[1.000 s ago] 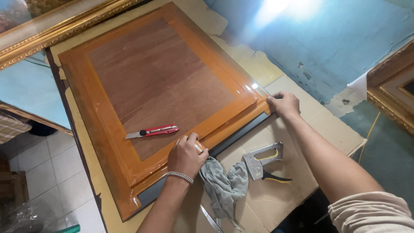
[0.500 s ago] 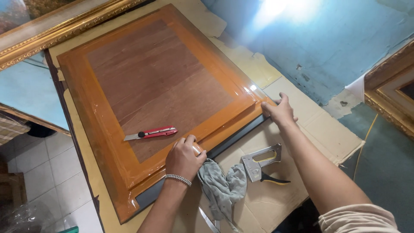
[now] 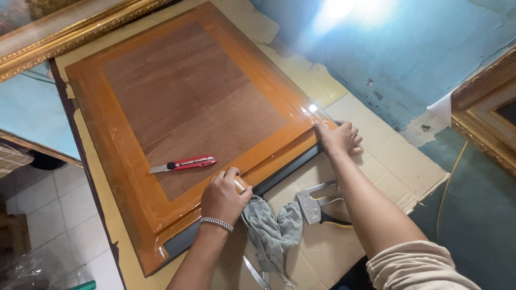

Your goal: Applying adhesive tape to the edges of a picture frame and cleaning the surface with a cloth.

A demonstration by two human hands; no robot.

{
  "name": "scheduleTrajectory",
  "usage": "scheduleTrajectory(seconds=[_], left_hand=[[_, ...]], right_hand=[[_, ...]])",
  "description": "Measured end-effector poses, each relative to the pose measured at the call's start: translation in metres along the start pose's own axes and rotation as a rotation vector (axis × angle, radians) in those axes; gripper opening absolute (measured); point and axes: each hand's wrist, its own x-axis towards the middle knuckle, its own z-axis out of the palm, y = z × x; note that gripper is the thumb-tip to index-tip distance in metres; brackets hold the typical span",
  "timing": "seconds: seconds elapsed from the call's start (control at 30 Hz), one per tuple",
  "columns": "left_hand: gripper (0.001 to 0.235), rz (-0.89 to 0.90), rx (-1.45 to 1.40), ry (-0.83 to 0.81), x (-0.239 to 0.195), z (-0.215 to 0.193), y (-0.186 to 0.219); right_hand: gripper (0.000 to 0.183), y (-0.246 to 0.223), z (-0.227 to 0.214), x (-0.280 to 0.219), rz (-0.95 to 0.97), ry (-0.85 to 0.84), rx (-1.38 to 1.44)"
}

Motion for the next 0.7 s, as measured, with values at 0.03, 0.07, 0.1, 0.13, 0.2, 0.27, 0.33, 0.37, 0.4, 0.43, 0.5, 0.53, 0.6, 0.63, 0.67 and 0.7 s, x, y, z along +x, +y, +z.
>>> scheduleTrajectory(seconds=[0.03,0.07,0.1,0.13,0.2,0.27,0.33,0.37,0.4,0.43,0.5,0.53,0.6,0.63,0.67,0.7], left_hand=[[0.039,0.002,-0.001,-0.002,-0.001,0.002,-0.001],[0.039,-0.011,-0.008,-0.003,-0.001,0.003,-0.002],[0.039,-0.022,-0.012,0.000,0.000,0.003,-0.003],[0.039,-0.020,-0.011,0.002,0.001,0.001,-0.001],[0.039,-0.052,-0.020,-0.035,0.001,-0.003,0.000],[0.039,-0.045,-0.024,-0.032,0.002,-0.003,-0.002],[0.040,-0.039,-0.030,-0.031,0.000,-0.003,-0.001],[0.039,-0.033,-0.036,-0.029,0.000,-0.004,-0.001],[0.038,-0.028,-0.043,-0.028,-0.001,-0.006,0.000],[0.038,-0.028,-0.043,-0.033,-0.001,-0.003,-0.003],[0.039,-0.015,-0.041,-0.016,0.002,0.000,-0.006],[0.039,-0.011,-0.043,-0.014,0.003,0.000,-0.004],[0.038,-0.032,-0.026,-0.037,0.001,-0.002,-0.004],[0.038,-0.036,-0.026,-0.037,0.000,-0.002,-0.004],[0.038,-0.028,-0.024,-0.040,-0.001,-0.001,-0.005],[0.038,-0.017,-0.022,-0.038,0.000,-0.001,-0.005]], right_hand=[[0.068,0.002,-0.003,0.001,0.002,0.002,-0.001],[0.069,0.004,-0.005,0.001,-0.021,-0.031,-0.007],[0.070,0.004,-0.007,0.003,-0.046,-0.063,-0.010],[0.070,0.009,-0.009,0.011,-0.047,-0.061,-0.008],[0.063,0.018,-0.009,0.024,-0.093,-0.126,0.018],[0.061,0.012,-0.012,0.023,-0.075,-0.121,-0.001],[0.059,0.010,-0.014,0.023,-0.058,-0.117,-0.023],[0.057,0.008,-0.013,0.022,-0.078,-0.091,-0.026],[0.056,0.007,-0.013,0.021,-0.098,-0.065,-0.028],[0.056,0.013,-0.010,0.025,-0.093,-0.067,-0.030],[0.048,0.020,-0.005,0.034,-0.169,-0.052,-0.048],[0.048,0.025,-0.005,0.037,-0.170,-0.047,-0.047],[0.041,0.036,-0.001,0.038,-0.240,-0.029,-0.062],[0.041,0.040,0.008,0.042,-0.242,-0.032,-0.064],[0.037,0.044,0.017,0.046,-0.228,-0.020,-0.124],[0.035,0.047,0.026,0.051,-0.216,-0.005,-0.181]])
